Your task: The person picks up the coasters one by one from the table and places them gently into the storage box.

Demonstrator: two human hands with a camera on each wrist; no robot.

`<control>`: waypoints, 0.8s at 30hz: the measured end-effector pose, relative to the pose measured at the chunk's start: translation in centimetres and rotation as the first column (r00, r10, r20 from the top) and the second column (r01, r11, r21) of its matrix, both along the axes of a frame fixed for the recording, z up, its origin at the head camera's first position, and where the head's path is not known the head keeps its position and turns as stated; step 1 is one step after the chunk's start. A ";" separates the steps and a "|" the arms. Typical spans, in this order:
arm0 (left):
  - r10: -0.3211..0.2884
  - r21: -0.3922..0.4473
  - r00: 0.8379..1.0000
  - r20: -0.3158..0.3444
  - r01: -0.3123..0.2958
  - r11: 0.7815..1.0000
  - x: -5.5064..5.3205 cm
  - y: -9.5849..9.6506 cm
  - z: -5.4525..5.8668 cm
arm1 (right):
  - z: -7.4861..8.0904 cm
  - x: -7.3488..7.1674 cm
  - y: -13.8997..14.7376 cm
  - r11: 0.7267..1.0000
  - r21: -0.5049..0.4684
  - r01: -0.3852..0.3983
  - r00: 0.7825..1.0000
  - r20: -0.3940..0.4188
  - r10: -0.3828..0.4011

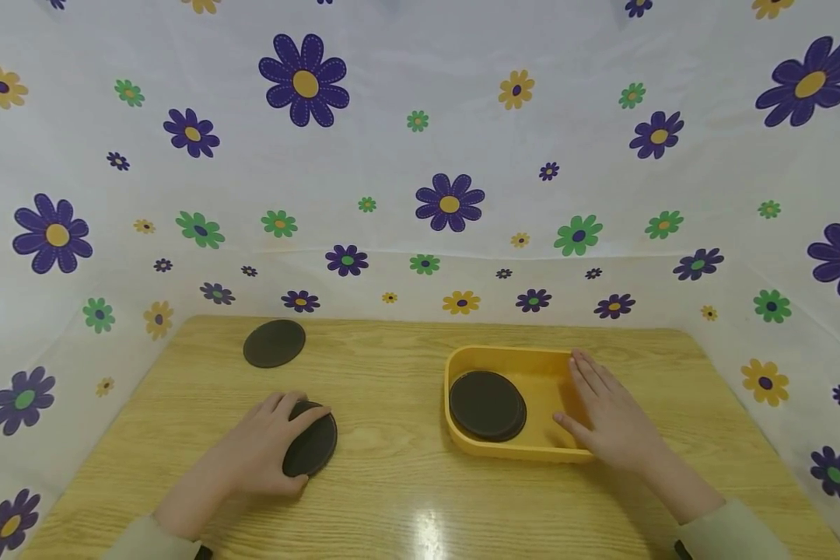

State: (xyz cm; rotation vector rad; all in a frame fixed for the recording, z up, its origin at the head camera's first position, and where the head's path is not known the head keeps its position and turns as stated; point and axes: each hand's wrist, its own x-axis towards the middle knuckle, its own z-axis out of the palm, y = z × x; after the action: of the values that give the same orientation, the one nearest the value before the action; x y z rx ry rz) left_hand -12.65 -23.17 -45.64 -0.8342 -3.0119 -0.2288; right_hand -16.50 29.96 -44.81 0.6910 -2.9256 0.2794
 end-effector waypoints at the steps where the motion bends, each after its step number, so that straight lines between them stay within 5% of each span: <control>1: -0.005 -0.001 1.000 -0.005 0.005 1.000 -0.2 0.2 0.0 | 0.1 0.0 0.0 1.000 -0.001 0.002 1.000 0.004 -0.002; 24: -0.130 0.006 0.991 0.009 0.130 0.991 -5.1 7.2 2.1 | -0.1 -0.1 0.1 1.000 0.001 -0.012 1.000 -0.020 0.012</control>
State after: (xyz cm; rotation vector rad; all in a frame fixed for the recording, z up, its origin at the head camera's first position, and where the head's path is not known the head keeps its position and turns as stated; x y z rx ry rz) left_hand -17.70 -16.01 -43.52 -1.0334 -2.9664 -0.2421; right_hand -16.61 30.03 -44.90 0.7070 -2.9039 0.2712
